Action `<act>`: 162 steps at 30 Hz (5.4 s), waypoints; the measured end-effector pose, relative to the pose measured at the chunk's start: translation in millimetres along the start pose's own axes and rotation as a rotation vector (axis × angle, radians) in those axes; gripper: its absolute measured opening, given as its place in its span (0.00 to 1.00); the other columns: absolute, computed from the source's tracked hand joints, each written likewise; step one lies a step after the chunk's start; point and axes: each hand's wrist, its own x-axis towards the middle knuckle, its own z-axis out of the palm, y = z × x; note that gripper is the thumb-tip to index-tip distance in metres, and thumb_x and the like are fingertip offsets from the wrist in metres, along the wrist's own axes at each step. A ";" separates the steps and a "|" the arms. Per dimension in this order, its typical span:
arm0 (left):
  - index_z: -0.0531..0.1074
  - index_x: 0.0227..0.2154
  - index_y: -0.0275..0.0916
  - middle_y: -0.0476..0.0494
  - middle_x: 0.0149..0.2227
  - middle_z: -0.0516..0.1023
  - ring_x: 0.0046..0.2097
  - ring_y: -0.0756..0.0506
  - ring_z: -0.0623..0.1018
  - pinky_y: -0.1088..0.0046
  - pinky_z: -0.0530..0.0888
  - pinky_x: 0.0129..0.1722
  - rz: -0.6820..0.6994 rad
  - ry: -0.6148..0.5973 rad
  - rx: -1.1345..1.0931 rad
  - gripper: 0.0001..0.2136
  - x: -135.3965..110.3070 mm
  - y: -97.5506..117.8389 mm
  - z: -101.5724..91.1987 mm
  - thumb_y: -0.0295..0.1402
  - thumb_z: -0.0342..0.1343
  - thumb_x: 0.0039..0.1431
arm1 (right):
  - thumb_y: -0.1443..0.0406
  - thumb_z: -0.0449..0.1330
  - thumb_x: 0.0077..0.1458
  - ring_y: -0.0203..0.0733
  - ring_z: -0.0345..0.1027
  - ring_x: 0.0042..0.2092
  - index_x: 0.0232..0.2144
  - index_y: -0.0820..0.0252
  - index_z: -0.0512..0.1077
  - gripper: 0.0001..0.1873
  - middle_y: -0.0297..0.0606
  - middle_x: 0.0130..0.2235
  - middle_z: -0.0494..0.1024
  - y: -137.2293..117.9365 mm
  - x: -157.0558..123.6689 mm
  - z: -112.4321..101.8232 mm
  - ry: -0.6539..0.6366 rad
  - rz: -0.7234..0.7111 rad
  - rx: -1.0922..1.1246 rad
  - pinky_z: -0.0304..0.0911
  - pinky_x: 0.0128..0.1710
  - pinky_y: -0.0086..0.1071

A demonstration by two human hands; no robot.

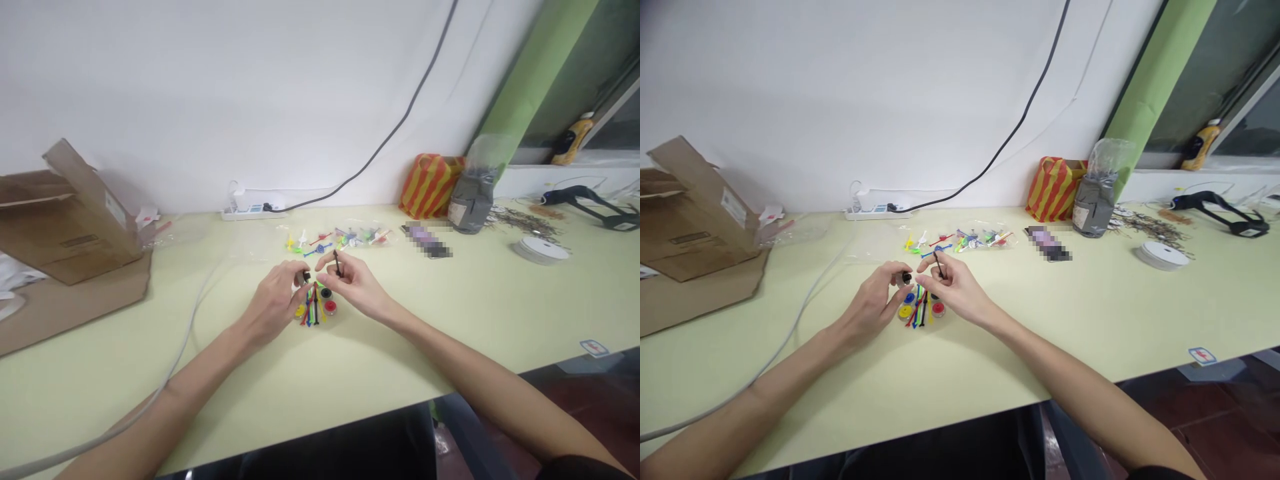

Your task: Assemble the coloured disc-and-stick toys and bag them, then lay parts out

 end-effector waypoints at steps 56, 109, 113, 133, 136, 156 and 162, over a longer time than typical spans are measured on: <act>0.60 0.56 0.42 0.46 0.40 0.70 0.43 0.45 0.72 0.66 0.69 0.46 -0.204 -0.031 0.024 0.18 -0.8 -33.0 8.6 0.27 0.46 0.64 | 0.69 0.58 0.60 0.42 0.71 0.40 0.38 0.57 0.77 0.07 0.39 0.40 0.81 9.1 13.2 -75.0 0.041 0.355 -1.194 0.56 0.34 0.30; 0.59 0.57 0.42 0.47 0.40 0.70 0.43 0.45 0.72 0.65 0.69 0.48 -0.216 -0.030 0.024 0.19 -1.4 -33.0 9.4 0.26 0.46 0.63 | 0.73 0.60 0.51 0.34 0.66 0.30 0.30 0.59 0.78 0.07 0.33 0.31 0.79 -3.4 5.7 -55.1 -0.376 0.277 -0.959 0.53 0.29 0.28; 0.59 0.56 0.42 0.47 0.39 0.70 0.43 0.45 0.72 0.65 0.69 0.48 -0.212 -0.024 0.024 0.20 -1.5 -33.7 9.6 0.26 0.46 0.62 | 0.72 0.60 0.52 0.34 0.66 0.30 0.30 0.59 0.78 0.07 0.34 0.32 0.79 -4.2 5.7 -55.5 -0.383 0.279 -0.966 0.53 0.29 0.28; 0.60 0.55 0.42 0.46 0.39 0.70 0.43 0.44 0.72 0.64 0.69 0.47 -0.215 -0.025 0.036 0.19 -0.3 -31.5 8.1 0.25 0.46 0.62 | 0.71 0.60 0.56 0.35 0.67 0.32 0.36 0.59 0.78 0.07 0.34 0.34 0.78 1.7 8.6 -66.1 -0.199 0.195 -0.903 0.55 0.32 0.27; 0.61 0.55 0.41 0.46 0.39 0.71 0.43 0.44 0.73 0.64 0.70 0.47 -0.222 -0.013 0.038 0.19 0.1 -30.1 6.7 0.25 0.45 0.61 | 0.71 0.61 0.54 0.36 0.68 0.33 0.33 0.60 0.78 0.06 0.35 0.33 0.79 5.1 9.9 -65.4 -0.250 0.225 -0.877 0.55 0.32 0.28; 0.60 0.55 0.42 0.46 0.39 0.71 0.42 0.44 0.73 0.64 0.70 0.47 -0.221 0.035 0.042 0.20 -4.6 -35.7 7.3 0.22 0.45 0.61 | 0.71 0.62 0.57 0.48 0.67 0.50 0.42 0.61 0.76 0.10 0.46 0.45 0.78 52.7 114.5 -42.0 -0.237 0.019 -1.264 0.57 0.49 0.36; 0.64 0.50 0.41 0.46 0.39 0.71 0.43 0.44 0.73 0.65 0.70 0.45 -0.170 0.011 0.038 0.11 -1.5 -26.4 5.3 0.27 0.45 0.66 | 0.69 0.63 0.57 0.43 0.68 0.44 0.38 0.60 0.71 0.06 0.39 0.39 0.78 24.1 84.5 -35.5 -0.020 -0.130 -1.031 0.58 0.44 0.33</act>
